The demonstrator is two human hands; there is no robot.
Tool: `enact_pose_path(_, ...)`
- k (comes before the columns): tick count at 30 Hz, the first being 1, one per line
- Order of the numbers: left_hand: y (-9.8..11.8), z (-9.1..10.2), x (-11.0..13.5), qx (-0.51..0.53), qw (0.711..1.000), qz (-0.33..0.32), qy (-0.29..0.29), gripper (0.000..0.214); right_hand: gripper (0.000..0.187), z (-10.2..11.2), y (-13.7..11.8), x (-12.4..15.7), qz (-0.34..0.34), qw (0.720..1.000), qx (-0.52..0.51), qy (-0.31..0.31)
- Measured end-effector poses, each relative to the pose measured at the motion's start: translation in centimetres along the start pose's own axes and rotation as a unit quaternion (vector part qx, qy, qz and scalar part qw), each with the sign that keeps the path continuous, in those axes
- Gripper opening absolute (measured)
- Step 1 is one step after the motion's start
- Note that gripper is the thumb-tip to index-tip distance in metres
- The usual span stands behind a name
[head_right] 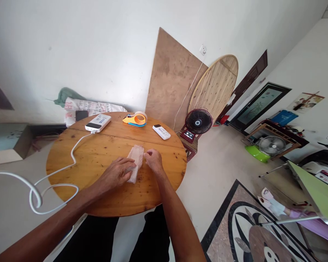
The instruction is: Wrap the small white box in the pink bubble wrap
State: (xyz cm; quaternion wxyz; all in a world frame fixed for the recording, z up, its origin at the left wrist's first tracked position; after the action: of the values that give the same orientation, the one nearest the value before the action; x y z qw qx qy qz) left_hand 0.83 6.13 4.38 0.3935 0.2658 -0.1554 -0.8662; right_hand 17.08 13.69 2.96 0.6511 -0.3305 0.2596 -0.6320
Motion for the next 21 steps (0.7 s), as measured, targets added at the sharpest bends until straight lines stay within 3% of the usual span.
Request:
enact_pose_path(10,0.3,0.0,0.2,-0.009,1.0,-0.002,0.007,0.027,0.025,-2.0,0.7,-2.4,-0.047,0.996,-0.032,-0.066)
enact_pose_path(17,0.0,-0.1,0.3,0.008,1.0,-0.001,0.019,0.028,0.029,-2.6,-0.8,-2.9,-0.065,0.989,-0.058,-0.122)
enact_pose_path(21,0.1,0.2,0.4,-0.007,1.0,0.002,0.028,0.028,0.021,-2.8,-1.4,-3.3,-0.048,0.989,-0.051,-0.129)
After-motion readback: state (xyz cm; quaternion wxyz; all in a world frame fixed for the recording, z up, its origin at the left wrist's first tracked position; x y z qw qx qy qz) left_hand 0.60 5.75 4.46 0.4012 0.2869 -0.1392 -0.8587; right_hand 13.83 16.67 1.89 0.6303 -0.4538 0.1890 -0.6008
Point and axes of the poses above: each hand's wrist, its own x-axis away from the middle knuckle, its own z-axis out of the back of the hand, y = z × x, the point moved 6 cm from there along -x, towards the middle knuckle, and after that the axes turned 10 degrees about -y, right-handed, at the moved point
